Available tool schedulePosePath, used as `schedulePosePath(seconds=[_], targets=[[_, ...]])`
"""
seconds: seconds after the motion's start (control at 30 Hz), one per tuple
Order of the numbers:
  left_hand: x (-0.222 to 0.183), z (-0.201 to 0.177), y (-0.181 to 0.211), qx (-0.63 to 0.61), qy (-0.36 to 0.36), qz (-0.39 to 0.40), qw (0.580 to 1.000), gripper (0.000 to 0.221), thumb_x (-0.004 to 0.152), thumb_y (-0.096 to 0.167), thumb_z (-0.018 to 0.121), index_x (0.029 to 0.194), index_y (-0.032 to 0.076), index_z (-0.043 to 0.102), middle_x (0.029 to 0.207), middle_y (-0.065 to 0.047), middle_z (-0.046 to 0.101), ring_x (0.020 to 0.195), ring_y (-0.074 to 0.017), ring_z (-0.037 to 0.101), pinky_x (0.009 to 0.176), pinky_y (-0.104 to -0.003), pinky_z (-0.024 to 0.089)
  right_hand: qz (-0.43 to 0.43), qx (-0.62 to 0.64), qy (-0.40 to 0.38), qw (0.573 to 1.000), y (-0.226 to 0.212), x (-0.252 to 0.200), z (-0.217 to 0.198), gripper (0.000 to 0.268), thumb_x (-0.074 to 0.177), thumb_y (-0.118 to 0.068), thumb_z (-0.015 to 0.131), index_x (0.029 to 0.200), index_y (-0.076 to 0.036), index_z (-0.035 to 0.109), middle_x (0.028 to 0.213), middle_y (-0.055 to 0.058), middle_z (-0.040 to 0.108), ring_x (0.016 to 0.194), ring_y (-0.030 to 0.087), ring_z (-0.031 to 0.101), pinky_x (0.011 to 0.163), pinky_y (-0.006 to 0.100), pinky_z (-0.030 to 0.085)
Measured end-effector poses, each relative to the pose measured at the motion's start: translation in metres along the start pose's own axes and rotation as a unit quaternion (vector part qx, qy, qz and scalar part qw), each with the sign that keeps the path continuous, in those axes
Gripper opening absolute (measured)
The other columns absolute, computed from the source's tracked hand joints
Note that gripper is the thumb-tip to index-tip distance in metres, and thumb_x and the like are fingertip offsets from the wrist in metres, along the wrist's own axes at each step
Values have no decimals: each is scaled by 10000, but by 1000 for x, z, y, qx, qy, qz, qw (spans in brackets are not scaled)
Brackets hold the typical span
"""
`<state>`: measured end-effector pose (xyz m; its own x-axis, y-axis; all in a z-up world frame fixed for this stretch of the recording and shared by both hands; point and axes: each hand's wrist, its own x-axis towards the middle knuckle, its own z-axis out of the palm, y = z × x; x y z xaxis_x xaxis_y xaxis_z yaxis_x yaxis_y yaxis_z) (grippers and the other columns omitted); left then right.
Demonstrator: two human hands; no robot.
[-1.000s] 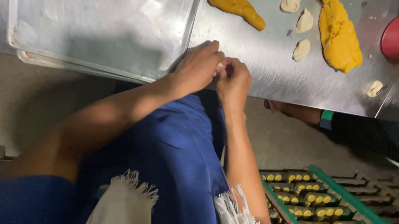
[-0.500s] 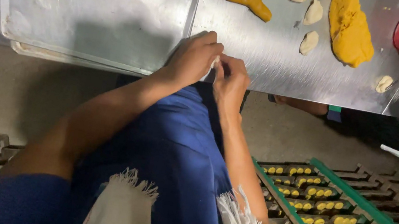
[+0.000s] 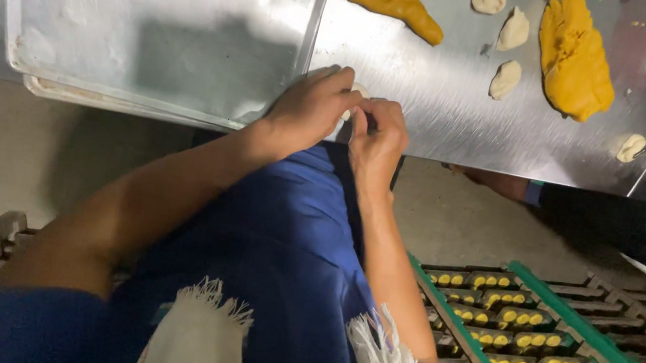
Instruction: Placing a portion of yellow filling into small pieces of white dough and shaping them into rounds on a tray.
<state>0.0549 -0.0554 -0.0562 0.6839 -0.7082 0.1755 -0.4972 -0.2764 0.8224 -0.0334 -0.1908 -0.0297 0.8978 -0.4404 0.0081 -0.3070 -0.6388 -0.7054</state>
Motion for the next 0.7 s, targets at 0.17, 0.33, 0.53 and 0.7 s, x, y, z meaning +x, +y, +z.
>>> schedulePosePath(seconds=[0.17, 0.33, 0.53, 0.7], targets=[[-2, 3, 3, 62, 14, 31, 998, 125, 885, 83, 631, 978, 25, 691, 1010, -165, 609, 975, -373, 616, 805, -470, 521, -6, -14, -26, 1000, -7, 6, -13, 96, 900, -32, 765, 976, 15, 729, 933, 158, 662, 818, 290, 659, 746, 374, 536], [1, -39, 5, 35, -5, -70, 997, 139, 916, 57, 605, 1026, 9, 675, 1032, -183, 610, 970, -404, 616, 841, -498, 518, -39, -106, 46, 993, -39, 45, -26, 409, 1127, -154, 518, 1520, -41, 532, 1509, 240, 491, 1420, 397, 465, 1197, 479, 405], [-19, -33, 11, -23, -4, -122, 992, 204, 909, 33, 592, 1098, 30, 668, 1030, -188, 609, 959, -419, 626, 831, -506, 520, -63, -324, -13, 944, 1, 60, 46, 567, 1153, -340, 339, 1689, -175, 256, 1755, 153, 109, 1640, 389, 68, 1321, 604, 149], [-18, -24, 30, -10, -25, -169, 985, 288, 863, -10, 592, 1149, -6, 630, 1067, -219, 603, 949, -439, 634, 816, -512, 522, -62, -305, -18, 950, 3, 61, 44, 562, 1159, -338, 305, 1696, -176, 264, 1767, 145, 106, 1652, 375, 59, 1336, 581, 127]])
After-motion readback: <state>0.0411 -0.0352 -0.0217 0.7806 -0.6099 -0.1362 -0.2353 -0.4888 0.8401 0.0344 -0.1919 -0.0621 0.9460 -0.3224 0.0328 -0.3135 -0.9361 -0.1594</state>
